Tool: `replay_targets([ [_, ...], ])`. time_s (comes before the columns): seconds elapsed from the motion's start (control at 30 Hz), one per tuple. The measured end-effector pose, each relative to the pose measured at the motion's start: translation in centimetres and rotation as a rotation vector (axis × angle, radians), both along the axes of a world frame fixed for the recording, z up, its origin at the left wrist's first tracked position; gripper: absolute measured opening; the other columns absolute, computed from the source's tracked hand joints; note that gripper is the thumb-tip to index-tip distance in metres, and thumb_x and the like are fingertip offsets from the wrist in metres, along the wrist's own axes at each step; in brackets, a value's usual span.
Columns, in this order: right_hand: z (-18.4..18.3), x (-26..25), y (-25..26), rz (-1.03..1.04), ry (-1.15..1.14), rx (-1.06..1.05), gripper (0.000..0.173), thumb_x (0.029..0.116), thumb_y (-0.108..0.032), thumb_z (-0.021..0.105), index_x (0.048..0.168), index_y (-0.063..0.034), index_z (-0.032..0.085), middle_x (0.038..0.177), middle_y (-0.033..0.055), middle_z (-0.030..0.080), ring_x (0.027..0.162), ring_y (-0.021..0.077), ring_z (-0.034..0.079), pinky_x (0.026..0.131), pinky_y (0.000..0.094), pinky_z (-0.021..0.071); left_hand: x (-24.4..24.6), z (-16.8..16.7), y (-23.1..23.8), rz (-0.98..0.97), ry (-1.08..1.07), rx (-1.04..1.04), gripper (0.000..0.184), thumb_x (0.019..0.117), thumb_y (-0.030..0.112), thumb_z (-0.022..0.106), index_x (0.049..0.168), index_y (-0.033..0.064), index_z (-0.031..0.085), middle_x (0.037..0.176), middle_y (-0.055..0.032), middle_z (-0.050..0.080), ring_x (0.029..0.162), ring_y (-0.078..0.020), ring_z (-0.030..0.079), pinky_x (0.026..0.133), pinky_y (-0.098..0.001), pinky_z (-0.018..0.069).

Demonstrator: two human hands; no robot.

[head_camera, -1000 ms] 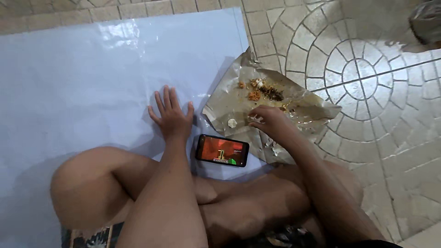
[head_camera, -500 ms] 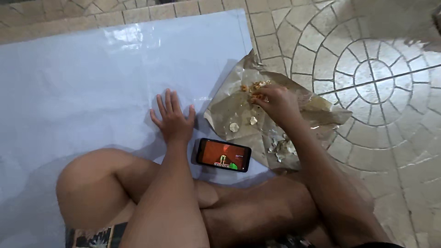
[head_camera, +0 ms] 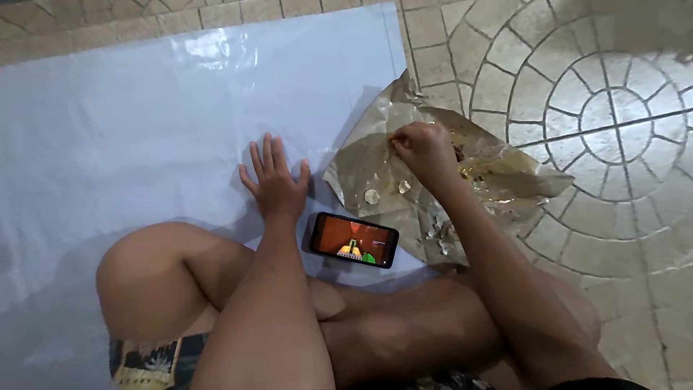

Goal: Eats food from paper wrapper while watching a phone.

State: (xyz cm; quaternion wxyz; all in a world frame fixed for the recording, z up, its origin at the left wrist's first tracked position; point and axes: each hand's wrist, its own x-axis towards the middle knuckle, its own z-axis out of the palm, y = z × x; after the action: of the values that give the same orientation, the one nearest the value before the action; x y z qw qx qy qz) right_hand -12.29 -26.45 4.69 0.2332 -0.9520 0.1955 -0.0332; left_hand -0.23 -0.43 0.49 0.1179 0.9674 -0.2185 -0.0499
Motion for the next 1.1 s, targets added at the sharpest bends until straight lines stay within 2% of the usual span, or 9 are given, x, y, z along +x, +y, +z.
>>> replay_targets([
  [0.07,0.4,-0.3,-0.6,-0.018,-0.015,0.058,0.013,0.0974,-0.007,0.066,0.104,-0.0021,0.075,0.102,0.0178,0.074,0.096,0.0347,0.071,0.089,0.0564,0.0563,0.0,-0.1,0.0,-0.003,-0.012,-0.005,0.072,0.1015,0.063,0.038,0.159,0.0198,0.038,0.169,-0.0012,0.03,0.158,-0.0293,0.017,0.121,-0.067,0.0094],
  [0.3,1.7,-0.5,-2.6,-0.077,-0.109,0.191,0.014,0.0981,-0.006,0.065,0.107,0.0014,0.073,0.107,0.0162,0.073,0.096,0.0217,0.073,0.09,0.0381,0.0612,-0.1,-0.2,0.0,-0.005,-0.018,0.002,0.072,0.1016,0.063,0.036,0.16,0.021,0.037,0.169,-0.0008,0.029,0.158,-0.0285,0.017,0.121,-0.0671,0.0104],
  [0.4,1.3,-0.3,-2.4,-0.001,-0.092,0.145,0.014,0.0981,-0.003,0.064,0.108,0.0021,0.072,0.107,0.0181,0.071,0.097,0.0251,0.072,0.091,0.0406,0.0606,-0.1,-0.1,0.0,-0.002,-0.025,0.005,0.072,0.1015,0.064,0.037,0.16,0.0206,0.037,0.169,-0.0007,0.029,0.158,-0.0288,0.017,0.121,-0.0667,0.0099],
  [0.5,1.0,0.3,-1.5,0.094,0.007,0.046,0.016,0.0978,0.003,0.06,0.106,0.0033,0.073,0.111,0.023,0.07,0.101,0.038,0.07,0.093,0.054,0.0565,-0.1,-0.1,0.0,-0.003,-0.014,0.004,0.072,0.1013,0.063,0.038,0.159,0.0207,0.037,0.169,-0.0011,0.029,0.158,-0.0294,0.017,0.121,-0.0669,0.0102],
  [0.57,1.0,0.5,-1.0,0.156,0.054,0.034,0.016,0.0964,0.007,0.059,0.102,0.0019,0.074,0.112,0.0223,0.071,0.104,0.0406,0.069,0.093,0.0581,0.0552,0.0,0.0,-0.1,-0.006,0.0,-0.006,0.072,0.1014,0.062,0.038,0.16,0.0197,0.036,0.169,-0.0021,0.029,0.158,-0.0306,0.017,0.121,-0.0679,0.0103],
  [0.67,1.3,-0.1,-1.6,0.152,-0.073,0.11,0.015,0.0956,0.004,0.062,0.102,0.0015,0.075,0.104,0.0175,0.073,0.096,0.0291,0.072,0.09,0.0474,0.0593,0.1,-0.1,-0.1,-0.003,-0.003,-0.008,0.072,0.1014,0.062,0.038,0.16,0.0197,0.037,0.169,-0.0019,0.03,0.158,-0.0305,0.017,0.121,-0.0677,0.0104],
  [0.8,3.9,-1.4,-4.3,-0.105,-0.138,0.148,0.014,0.0985,-0.004,0.064,0.107,0.0015,0.074,0.109,0.016,0.073,0.099,0.0195,0.073,0.093,0.036,0.06,0.0,0.0,-0.1,0.003,0.006,-0.002,0.072,0.1013,0.062,0.037,0.16,0.021,0.036,0.169,-0.0007,0.029,0.158,-0.03,0.016,0.121,-0.0674,0.0099],
  [0.9,4.1,-2.3,-5.1,-0.221,-0.109,0.17,0.014,0.0974,-0.007,0.067,0.106,-0.0002,0.075,0.105,0.0154,0.075,0.096,0.0195,0.073,0.091,0.0374,0.0592,0.1,0.0,-0.2,0.004,0.007,0.0,0.071,0.1014,0.062,0.037,0.16,0.021,0.036,0.169,-0.0006,0.029,0.158,-0.0298,0.017,0.121,-0.067,0.01],
  [1.1,2.9,-2.5,-4.5,-0.284,0.004,0.137,0.015,0.098,-0.004,0.065,0.107,0.0005,0.076,0.107,0.0191,0.075,0.102,0.0288,0.072,0.096,0.0472,0.0561,0.0,-0.1,0.0,-0.007,-0.011,0.004,0.073,0.1013,0.064,0.036,0.16,0.0201,0.036,0.169,-0.0014,0.029,0.158,-0.0298,0.017,0.12,-0.0682,0.0107],
])
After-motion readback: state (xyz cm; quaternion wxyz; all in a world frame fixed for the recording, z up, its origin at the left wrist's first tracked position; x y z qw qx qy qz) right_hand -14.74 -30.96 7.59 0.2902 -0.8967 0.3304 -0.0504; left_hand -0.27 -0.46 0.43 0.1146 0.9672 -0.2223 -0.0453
